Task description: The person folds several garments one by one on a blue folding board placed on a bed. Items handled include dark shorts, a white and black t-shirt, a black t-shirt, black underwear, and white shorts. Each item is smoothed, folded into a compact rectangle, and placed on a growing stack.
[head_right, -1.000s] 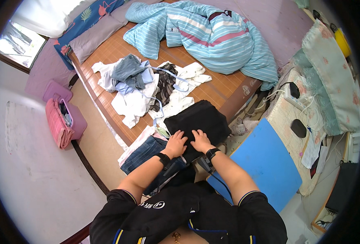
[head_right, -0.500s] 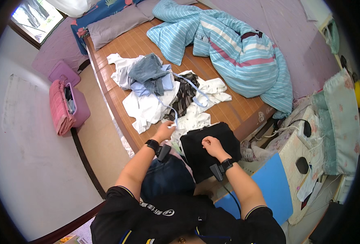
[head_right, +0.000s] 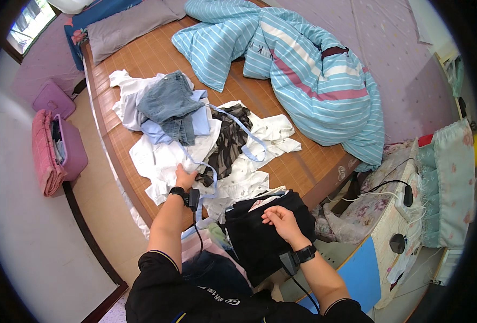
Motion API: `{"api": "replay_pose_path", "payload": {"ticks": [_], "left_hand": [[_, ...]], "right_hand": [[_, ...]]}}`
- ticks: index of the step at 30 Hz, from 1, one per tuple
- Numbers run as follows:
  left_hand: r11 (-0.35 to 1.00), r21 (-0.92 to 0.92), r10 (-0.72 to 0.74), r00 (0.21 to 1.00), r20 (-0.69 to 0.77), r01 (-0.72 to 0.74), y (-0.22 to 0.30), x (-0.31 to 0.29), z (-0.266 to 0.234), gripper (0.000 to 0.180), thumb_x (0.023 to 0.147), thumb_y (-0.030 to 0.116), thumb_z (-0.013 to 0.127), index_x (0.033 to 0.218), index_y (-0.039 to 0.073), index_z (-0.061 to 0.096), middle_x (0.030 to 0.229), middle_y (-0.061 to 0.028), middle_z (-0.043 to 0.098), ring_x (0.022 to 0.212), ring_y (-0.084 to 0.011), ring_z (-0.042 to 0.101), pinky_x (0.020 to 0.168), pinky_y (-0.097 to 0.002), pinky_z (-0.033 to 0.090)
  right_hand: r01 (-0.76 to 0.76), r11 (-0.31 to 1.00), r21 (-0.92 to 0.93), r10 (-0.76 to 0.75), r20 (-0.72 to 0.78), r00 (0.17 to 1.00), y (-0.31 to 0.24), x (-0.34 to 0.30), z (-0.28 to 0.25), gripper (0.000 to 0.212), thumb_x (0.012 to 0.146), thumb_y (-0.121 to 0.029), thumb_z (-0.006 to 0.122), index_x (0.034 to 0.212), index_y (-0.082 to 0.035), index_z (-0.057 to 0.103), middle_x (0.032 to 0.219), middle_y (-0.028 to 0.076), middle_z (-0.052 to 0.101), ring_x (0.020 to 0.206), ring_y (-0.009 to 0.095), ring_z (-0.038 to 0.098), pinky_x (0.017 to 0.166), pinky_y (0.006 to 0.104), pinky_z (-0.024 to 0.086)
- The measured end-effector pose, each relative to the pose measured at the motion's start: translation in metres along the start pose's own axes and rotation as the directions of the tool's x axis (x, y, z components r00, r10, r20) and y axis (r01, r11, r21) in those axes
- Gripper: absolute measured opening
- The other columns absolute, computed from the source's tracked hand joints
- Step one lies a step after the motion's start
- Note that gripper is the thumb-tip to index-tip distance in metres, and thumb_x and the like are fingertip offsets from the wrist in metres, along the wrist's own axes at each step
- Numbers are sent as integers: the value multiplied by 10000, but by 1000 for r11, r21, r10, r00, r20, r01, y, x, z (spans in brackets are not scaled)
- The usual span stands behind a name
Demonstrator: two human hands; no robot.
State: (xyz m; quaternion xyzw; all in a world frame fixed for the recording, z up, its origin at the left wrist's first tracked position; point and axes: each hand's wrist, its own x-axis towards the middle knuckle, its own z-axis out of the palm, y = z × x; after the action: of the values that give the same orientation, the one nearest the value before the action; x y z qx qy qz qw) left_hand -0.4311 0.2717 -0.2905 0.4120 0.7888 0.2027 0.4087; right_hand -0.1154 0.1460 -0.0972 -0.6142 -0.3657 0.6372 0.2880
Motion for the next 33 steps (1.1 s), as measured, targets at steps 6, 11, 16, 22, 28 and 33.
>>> {"api": "replay_pose_path", "payload": {"ticks": [6, 11, 16, 22, 28, 33], "left_hand": [[981, 114, 158, 987, 23, -160, 12, -3, -14, 309, 728, 158, 548, 947, -59, 526, 919, -266, 573, 901, -392, 542, 798, -394, 429], [854, -13, 520, 854, -12, -520, 51, -41, -30, 264, 758, 195, 583, 824, -45, 497, 662, -137, 551, 562, -218, 515, 529, -331, 424], [821, -416, 532, 788, 310, -390, 158, -166, -79, 179, 820, 192, 579, 811, 36, 493, 638, 29, 480, 536, -44, 440, 457, -206, 376], [577, -606, 805, 507, 308, -548, 241, -290, -96, 152, 819, 132, 567, 895, 8, 523, 724, -2, 470, 673, -73, 432, 611, -214, 372], [451, -630, 884, 417, 214, -633, 282, -319, -100, 282, 833, 95, 543, 1096, 3, 500, 1008, -51, 533, 919, -118, 498, 774, -234, 404], [491, -527, 871, 394, 294, -693, 270, -342, -58, 577, 736, 269, 675, 1165, -28, 429, 1110, -163, 467, 1034, -232, 450, 877, -346, 366]], "right_hand": [[-26, 1000, 14, 26, -34, 999, 2, -8, -6, 122, 861, -100, 496, 898, -11, 571, 800, 48, 614, 698, 94, 571, 624, 199, 433], [21, 998, 53, -23, 23, 999, -30, -25, 10, 121, 854, -99, 501, 891, -11, 575, 801, 47, 614, 703, 109, 581, 634, 207, 439], [130, 972, 196, -160, 143, 977, -72, -40, 32, 378, 812, -117, 576, 1146, 1, 444, 1039, 94, 544, 925, 147, 544, 723, 248, 457], [478, 836, -270, -488, 37, 872, -121, -79, 29, 431, 776, -104, 597, 1160, 5, 434, 1063, 113, 546, 986, 187, 519, 813, 296, 432], [577, 777, 252, -501, -308, 809, -163, -173, -42, 254, 814, -68, 547, 1056, 6, 563, 1019, 64, 592, 928, 127, 536, 784, 263, 427], [795, 462, 394, -572, -553, 606, -150, -295, -107, 364, 849, -54, 467, 1205, -3, 405, 1131, 92, 511, 1005, 192, 521, 844, 332, 432]]}}
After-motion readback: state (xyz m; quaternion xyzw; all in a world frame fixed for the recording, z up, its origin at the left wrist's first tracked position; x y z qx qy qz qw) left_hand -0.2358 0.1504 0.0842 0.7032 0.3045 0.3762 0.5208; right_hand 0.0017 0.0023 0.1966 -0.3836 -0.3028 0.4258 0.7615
